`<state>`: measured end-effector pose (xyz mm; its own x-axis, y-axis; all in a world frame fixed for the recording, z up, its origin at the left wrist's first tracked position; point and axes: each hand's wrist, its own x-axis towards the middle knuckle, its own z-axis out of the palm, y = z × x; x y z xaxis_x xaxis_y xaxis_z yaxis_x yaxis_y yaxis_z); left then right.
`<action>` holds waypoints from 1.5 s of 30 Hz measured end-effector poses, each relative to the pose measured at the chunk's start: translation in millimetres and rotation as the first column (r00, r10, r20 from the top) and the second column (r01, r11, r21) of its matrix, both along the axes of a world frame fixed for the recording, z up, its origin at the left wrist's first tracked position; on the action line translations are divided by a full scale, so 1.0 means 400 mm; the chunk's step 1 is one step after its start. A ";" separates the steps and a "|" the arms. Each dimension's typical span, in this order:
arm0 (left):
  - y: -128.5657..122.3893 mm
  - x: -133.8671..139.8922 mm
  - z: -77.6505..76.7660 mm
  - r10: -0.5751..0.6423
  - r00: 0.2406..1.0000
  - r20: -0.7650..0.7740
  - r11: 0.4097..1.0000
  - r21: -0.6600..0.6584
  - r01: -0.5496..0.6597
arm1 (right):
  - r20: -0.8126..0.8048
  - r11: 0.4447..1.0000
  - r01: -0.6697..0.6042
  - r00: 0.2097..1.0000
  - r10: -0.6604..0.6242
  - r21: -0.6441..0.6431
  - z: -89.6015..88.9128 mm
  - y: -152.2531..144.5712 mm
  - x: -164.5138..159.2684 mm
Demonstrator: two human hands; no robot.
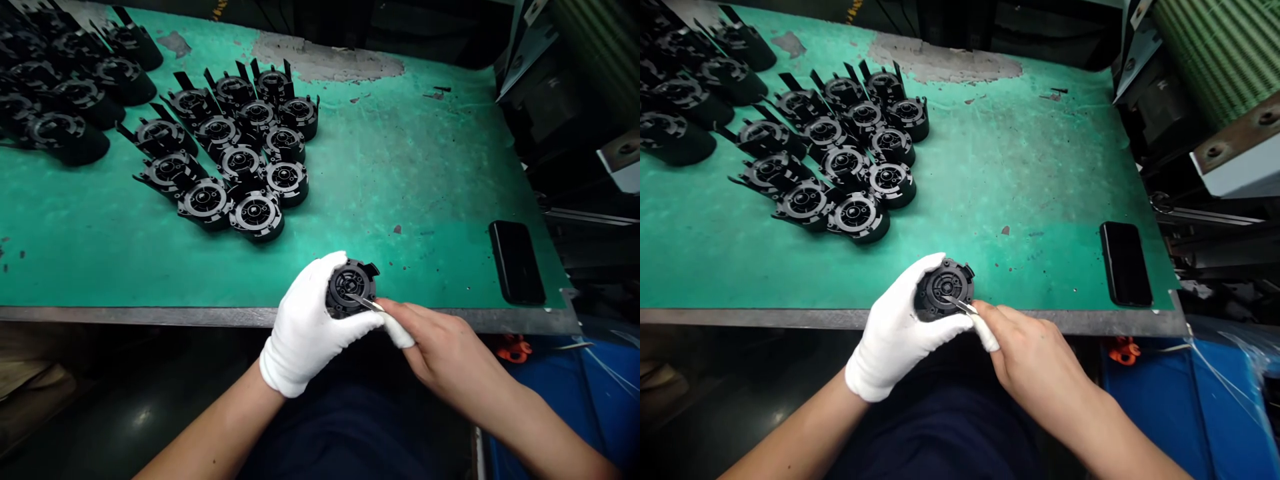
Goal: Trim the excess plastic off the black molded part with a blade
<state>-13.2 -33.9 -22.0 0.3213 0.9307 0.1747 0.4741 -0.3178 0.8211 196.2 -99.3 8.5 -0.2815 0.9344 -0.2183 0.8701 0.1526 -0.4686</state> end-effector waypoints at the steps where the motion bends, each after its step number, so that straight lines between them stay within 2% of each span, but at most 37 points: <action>1: 0.001 -0.001 -0.001 -0.004 1.000 -0.003 1.000 -0.001 0.004 | 0.002 1.000 -0.014 1.000 0.014 -0.008 0.000 0.001 0.003; 9: 0.005 -0.007 -0.005 -0.049 0.998 -0.034 0.998 -0.031 0.048 | 0.041 0.978 -0.185 0.981 0.190 -0.099 0.033 0.051 0.020; 12: 0.027 -0.019 0.008 -0.123 0.990 -0.063 0.991 -0.054 0.120 | 0.025 0.973 -0.202 0.978 0.206 -0.114 0.048 0.057 0.031; 14: 0.052 -0.038 0.019 -0.193 0.977 -0.085 0.981 -0.021 0.192 | -0.040 0.984 -0.162 0.986 0.160 -0.068 0.056 0.054 0.051; 15: 0.065 -0.049 0.024 -0.181 0.980 -0.082 0.983 0.022 0.184 | -0.071 0.992 -0.121 0.990 0.119 -0.030 0.059 0.052 0.064; 17: 0.085 -0.070 0.031 -0.059 0.998 -0.019 0.992 0.113 0.061 | -0.102 0.999 -0.033 0.994 0.037 0.040 0.063 0.050 0.089; 19: 0.089 -0.079 0.031 0.032 0.999 0.036 0.993 0.110 -0.036 | -0.102 0.997 0.012 0.995 -0.004 0.071 0.061 0.051 0.103; 23: 0.062 -0.059 0.016 -0.080 0.994 -0.068 0.997 -0.013 0.079 | -0.065 0.998 -0.038 0.997 0.041 0.055 0.042 0.068 0.082; 28: 0.051 -0.035 -0.003 -0.066 0.994 -0.091 0.997 0.019 0.068 | 0.021 0.989 -0.113 0.993 0.112 0.095 0.019 0.109 0.046; 34: 0.062 -0.037 0.003 -0.090 0.991 -0.096 0.996 0.009 0.092 | 0.140 0.966 -0.224 0.968 0.206 0.127 0.024 0.162 0.059; 38: 0.059 -0.030 0.005 -0.071 0.992 -0.103 0.997 0.015 0.073 | 0.232 0.975 -0.176 0.962 0.141 0.138 0.018 0.164 0.052; 45: 0.036 -0.009 -0.010 0.017 0.993 -0.120 0.997 0.075 -0.008 | 0.287 0.987 -0.038 0.958 -0.010 0.159 0.014 0.129 0.003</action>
<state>-16.7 -19.3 -25.8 0.3322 0.9208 0.2045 0.5725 -0.3692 0.7321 197.5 -47.6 14.1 -0.2426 0.9602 -0.1386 0.9612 0.2185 -0.1684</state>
